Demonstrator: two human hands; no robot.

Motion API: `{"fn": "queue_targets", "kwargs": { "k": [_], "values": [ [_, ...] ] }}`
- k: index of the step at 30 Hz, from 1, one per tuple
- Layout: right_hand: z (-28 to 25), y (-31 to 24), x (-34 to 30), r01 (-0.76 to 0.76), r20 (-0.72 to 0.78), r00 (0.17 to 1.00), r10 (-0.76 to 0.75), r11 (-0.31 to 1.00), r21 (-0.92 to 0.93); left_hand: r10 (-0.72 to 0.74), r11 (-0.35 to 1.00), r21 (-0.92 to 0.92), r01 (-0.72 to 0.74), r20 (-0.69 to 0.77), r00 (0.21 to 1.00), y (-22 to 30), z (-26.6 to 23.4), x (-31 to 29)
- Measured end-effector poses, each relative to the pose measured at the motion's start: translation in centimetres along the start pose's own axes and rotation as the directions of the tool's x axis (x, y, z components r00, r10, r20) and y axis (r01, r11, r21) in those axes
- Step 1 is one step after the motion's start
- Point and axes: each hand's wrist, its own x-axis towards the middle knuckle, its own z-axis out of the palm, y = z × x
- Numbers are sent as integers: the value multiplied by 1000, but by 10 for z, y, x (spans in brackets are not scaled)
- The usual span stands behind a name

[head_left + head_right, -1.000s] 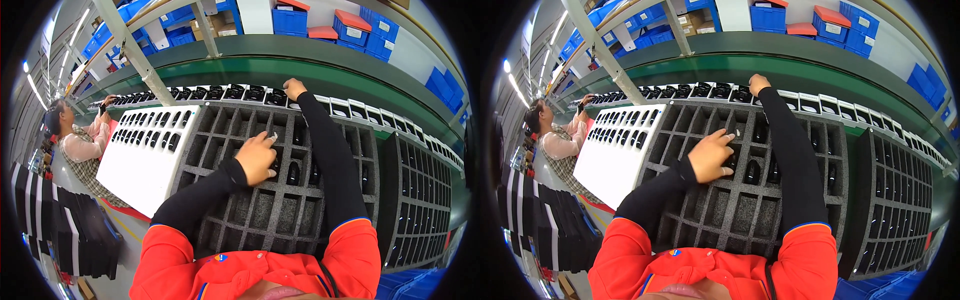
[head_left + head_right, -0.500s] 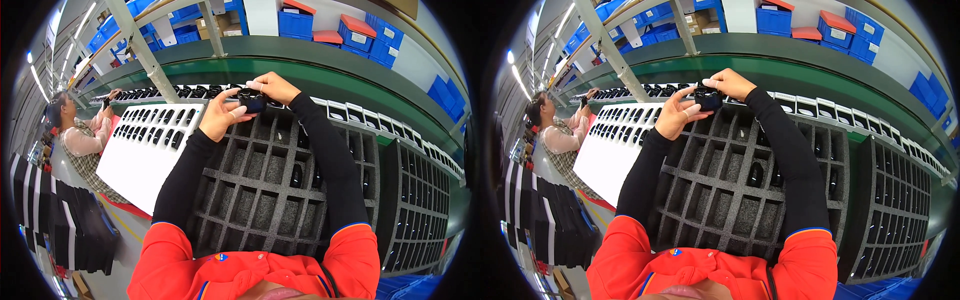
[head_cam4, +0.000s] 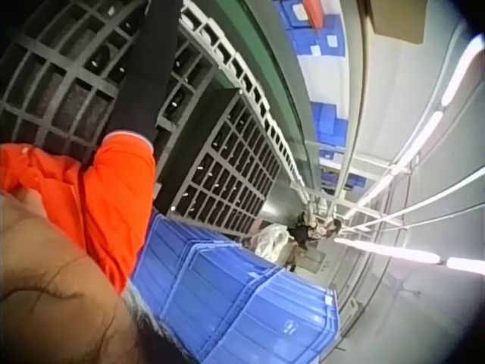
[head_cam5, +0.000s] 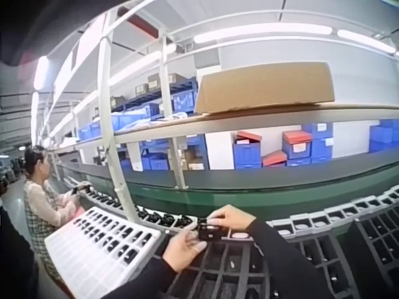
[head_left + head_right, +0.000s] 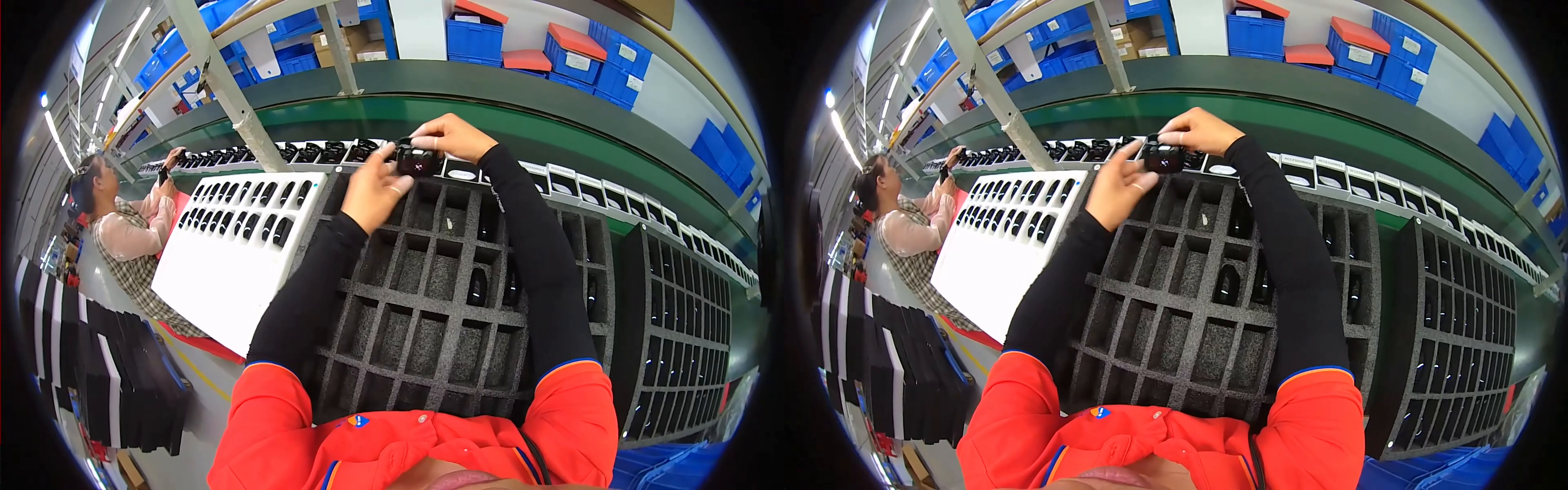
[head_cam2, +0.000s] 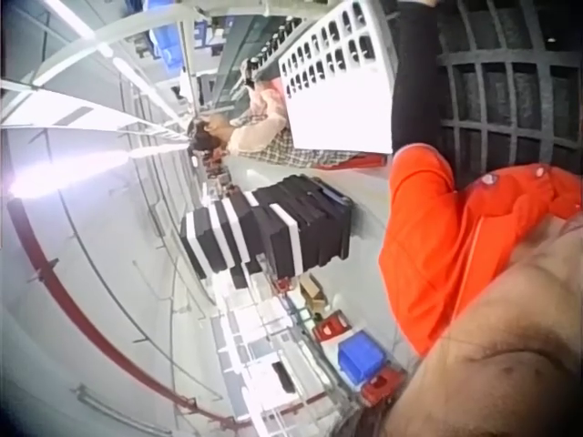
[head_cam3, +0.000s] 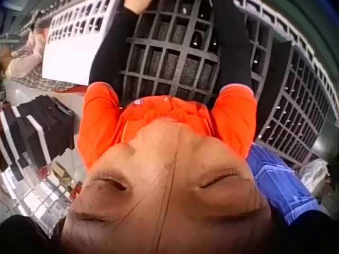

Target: The person sorts black electronic components by hand, placing them into structured grid trays on a factory line.

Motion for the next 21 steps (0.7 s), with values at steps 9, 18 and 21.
{"fn": "queue_targets", "kwargs": {
  "k": [9, 18, 21],
  "values": [
    [-29, 141, -16, -324, -343, 928, 147, 773, -546, -58, 553, 702, -449, 570, 819, 7, 115, 8],
    [-64, 108, -13, -246, -250, 947, 201, 956, -163, 193, 758, 468, -455, 505, 841, -13, 122, 33],
    [-52, 33, -12, -128, -91, 983, 161, 947, 296, -28, 999, -3, 32, 424, 905, 6, 77, 45]
  ]
}}
